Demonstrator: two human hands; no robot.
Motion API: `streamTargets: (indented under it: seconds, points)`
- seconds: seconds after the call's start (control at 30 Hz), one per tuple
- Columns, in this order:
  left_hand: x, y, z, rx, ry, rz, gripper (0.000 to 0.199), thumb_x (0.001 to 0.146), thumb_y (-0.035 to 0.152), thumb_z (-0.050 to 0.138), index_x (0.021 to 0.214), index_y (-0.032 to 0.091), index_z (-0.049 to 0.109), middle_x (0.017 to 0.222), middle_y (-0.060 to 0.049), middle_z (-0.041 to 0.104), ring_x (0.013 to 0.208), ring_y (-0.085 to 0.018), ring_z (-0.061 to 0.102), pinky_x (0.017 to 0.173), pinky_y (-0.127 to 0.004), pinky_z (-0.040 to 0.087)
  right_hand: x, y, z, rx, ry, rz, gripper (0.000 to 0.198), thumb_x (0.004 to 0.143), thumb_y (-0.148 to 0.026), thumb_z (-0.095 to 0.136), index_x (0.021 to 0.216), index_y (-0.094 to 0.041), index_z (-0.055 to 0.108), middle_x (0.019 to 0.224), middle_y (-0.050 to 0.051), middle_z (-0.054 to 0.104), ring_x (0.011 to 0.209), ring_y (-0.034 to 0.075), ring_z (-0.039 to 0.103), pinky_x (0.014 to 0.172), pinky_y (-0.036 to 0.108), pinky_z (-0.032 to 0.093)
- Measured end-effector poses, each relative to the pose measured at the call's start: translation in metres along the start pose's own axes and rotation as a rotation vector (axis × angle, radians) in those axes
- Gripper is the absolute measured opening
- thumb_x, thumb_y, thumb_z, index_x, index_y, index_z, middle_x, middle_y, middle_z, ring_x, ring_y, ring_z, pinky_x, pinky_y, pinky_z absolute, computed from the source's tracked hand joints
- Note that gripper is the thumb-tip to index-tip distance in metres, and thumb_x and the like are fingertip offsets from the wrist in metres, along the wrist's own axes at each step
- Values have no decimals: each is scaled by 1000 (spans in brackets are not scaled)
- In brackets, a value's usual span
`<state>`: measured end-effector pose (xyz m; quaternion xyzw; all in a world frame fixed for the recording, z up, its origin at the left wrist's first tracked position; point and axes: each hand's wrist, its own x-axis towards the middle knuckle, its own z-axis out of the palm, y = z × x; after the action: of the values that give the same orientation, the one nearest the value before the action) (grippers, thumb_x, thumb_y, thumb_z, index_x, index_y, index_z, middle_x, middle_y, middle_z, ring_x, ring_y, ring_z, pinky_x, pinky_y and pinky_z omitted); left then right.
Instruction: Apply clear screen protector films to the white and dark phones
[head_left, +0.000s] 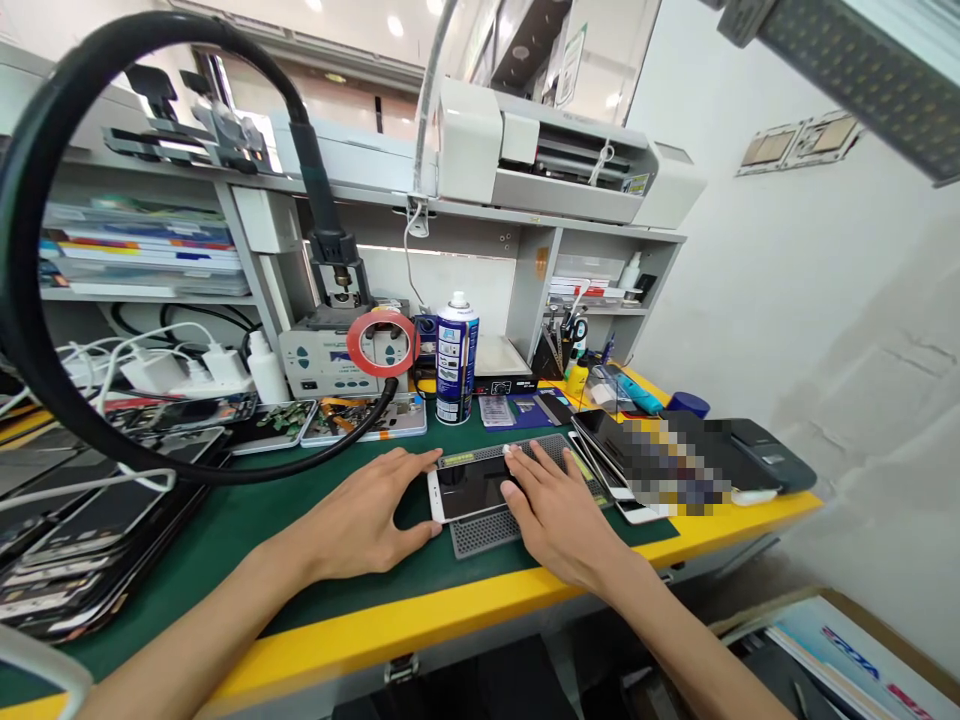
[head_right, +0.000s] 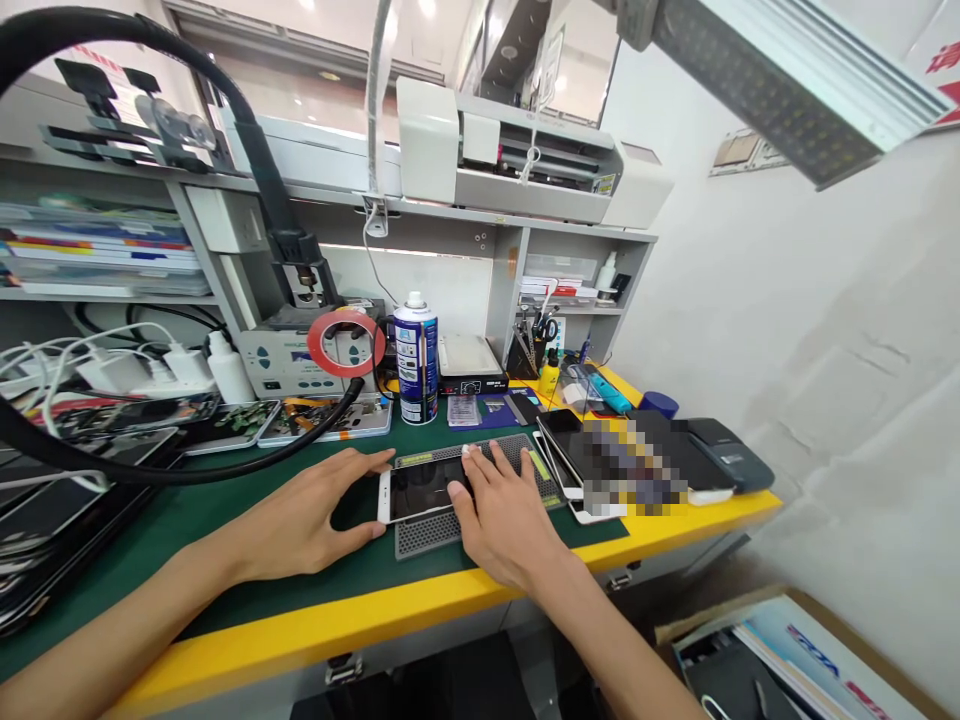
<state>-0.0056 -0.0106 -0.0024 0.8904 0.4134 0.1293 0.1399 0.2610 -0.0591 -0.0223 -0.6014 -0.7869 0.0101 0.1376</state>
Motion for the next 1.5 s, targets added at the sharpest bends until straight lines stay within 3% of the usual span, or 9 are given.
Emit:
streamTargets:
  seconds: [0.3,0.53,0.73,1.0,1.17,1.5]
  points:
    - [0,1,2,26,47,38,73,84,51,59,148,23,38,144,-10,51,132,-32,47,104,-41,45,7,-53,8,96,28,-108,59,102,-46,20,147,-14,42,153,9,39,146,32,22,116,63,6]
    - [-2,-6,7,51,58,58,75,78,26,58,149,22,35,145,-9,50,136,-29,44,108,-41,43,6,-85,10,198,54,-178,58,102,-44,24,146,-10,42,152,12,40,146,32,22,117,61,4]
    - [-1,-11,9,48,42,35,71,84,35,57,150,23,34,146,-10,49,137,-32,41,106,-42,44,-3,-91,6,244,34,-182,57,103,-44,21,146,-14,43,154,10,37,147,32,18,117,62,1]
    - [0,-4,5,37,25,25,72,87,48,56,150,23,34,145,-10,50,134,-31,46,106,-41,44,-11,-80,6,218,41,-156,54,103,-44,22,148,-19,40,155,4,36,147,30,17,117,63,1]
    - [-1,-5,7,54,76,49,72,85,56,56,148,26,37,139,-9,55,129,-30,50,104,-39,45,-17,-54,7,115,56,-139,52,103,-43,26,148,-20,39,155,3,37,146,32,20,118,64,3]
    - [6,-2,20,94,112,61,63,87,52,55,141,22,43,132,-10,57,122,-31,51,105,-47,41,-23,-4,10,-55,85,-96,50,102,-35,33,150,-21,36,155,2,33,146,31,23,116,64,15]
